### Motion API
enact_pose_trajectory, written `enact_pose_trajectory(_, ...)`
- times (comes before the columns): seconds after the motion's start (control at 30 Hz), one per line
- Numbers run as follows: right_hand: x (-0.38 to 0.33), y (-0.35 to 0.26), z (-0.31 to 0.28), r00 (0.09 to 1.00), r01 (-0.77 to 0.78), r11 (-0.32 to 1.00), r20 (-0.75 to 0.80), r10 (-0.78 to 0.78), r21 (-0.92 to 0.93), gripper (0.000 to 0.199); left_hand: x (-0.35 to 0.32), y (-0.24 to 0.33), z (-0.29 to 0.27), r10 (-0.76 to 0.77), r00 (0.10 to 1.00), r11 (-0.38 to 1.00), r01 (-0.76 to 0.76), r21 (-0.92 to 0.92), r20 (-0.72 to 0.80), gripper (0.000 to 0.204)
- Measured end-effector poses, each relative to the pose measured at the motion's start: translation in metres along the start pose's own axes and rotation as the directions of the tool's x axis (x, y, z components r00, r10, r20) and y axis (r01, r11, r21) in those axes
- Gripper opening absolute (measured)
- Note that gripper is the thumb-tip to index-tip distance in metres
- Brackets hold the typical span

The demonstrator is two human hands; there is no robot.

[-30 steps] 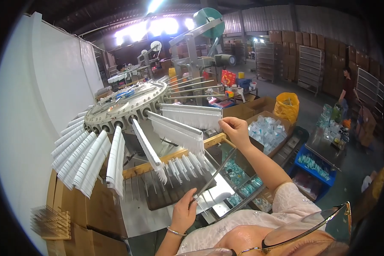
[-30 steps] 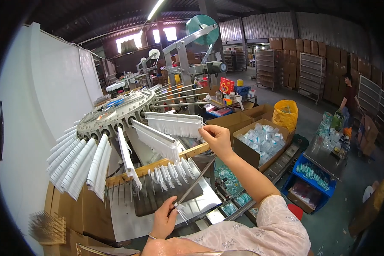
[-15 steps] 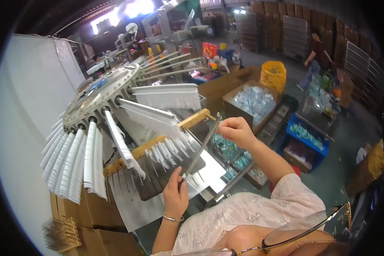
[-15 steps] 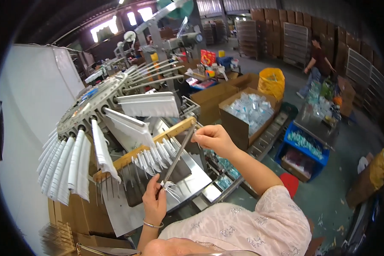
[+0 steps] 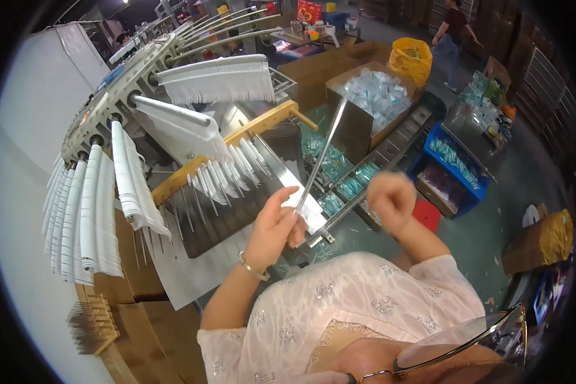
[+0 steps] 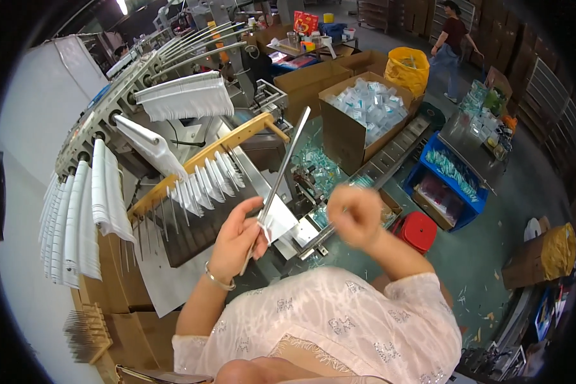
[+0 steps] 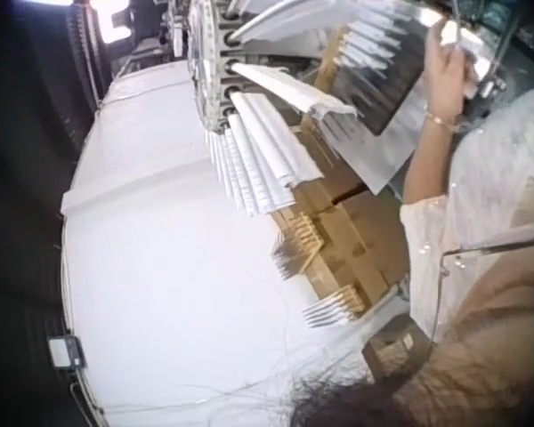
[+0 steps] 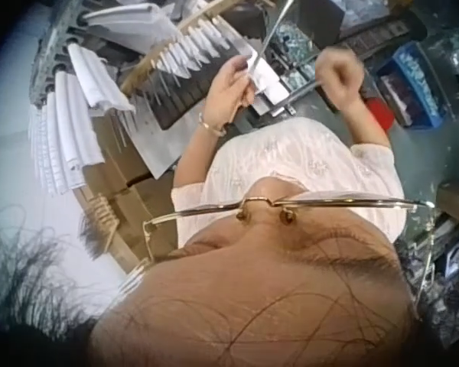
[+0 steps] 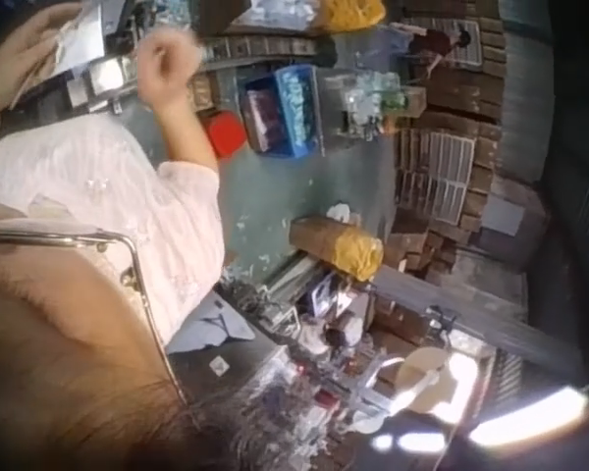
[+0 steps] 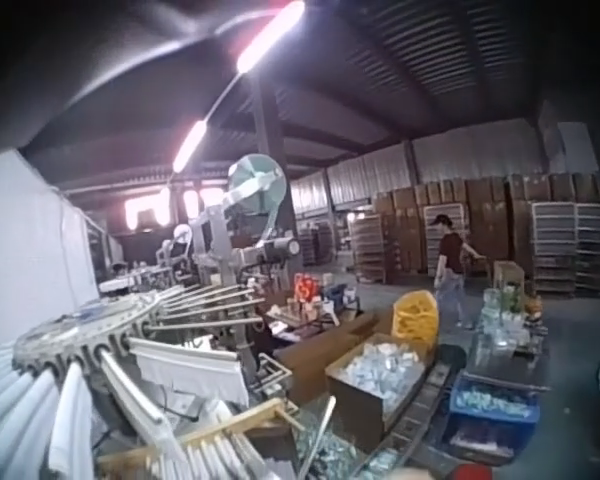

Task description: The recorder is picking up sets of white plastic components and loading them into a rotating assembly machine on a production floor.

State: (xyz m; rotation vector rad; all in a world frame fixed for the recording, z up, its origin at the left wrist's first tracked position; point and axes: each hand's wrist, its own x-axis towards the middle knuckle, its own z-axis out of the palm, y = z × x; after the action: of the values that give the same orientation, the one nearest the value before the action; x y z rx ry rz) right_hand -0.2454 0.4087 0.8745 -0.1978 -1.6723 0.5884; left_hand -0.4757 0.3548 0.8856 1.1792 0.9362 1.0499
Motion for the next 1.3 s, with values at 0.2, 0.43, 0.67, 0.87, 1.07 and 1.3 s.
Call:
enact_pose_trajectory(0.2, -0.032, -0.028, 0.058, 0.925, -0.071, 0.929, 0.324, 0.198, -0.364, 0.027, 0.038, -0.011, 0.026, 0.006, 0.998, 0.916, 0.022, -0.400, 0.070, 0.052)
enact_pose_trajectory(0.43, -0.061, -0.049, 0.096, 0.990, -0.138, 0.835, -0.045, 0.135, -0.533, 0.014, 0.011, -0.007, 0.016, 0.073, 0.961, 0.967, -0.002, -0.255, 0.268, 0.071)
enact_pose_trajectory(0.67, -0.071, -0.111, 0.132, 0.951, -0.307, 0.886, -0.157, 0.268, -0.348, 0.027, -0.051, -0.016, -0.087, -0.141, 0.973, 0.988, 0.127, 0.084, 0.185, 0.039)
enact_pose_trajectory(0.87, -0.058, -0.146, 0.156, 0.975, -0.073, 0.898, 0.157, 0.155, -0.434, 0.023, -0.037, -0.046, -0.179, 0.216, 0.906, 0.974, -0.224, 0.021, -0.365, 0.022)
enact_pose_trajectory(1.07, -0.027, -0.152, 0.183, 0.963, -0.026, 0.878, 0.224, 0.151, -0.479, 0.020, 0.050, -0.101, -0.263, 0.541, 0.776, 0.840, -0.515, 0.169, -0.324, 0.030)
enact_pose_trajectory(1.3, -0.004, -0.137, 0.196, 0.950, -0.062, 0.838, 0.226, 0.216, -0.542, 0.017, 0.035, -0.066, -0.205, 0.469, 0.774, 0.844, -0.535, -0.044, -0.425, 0.011)
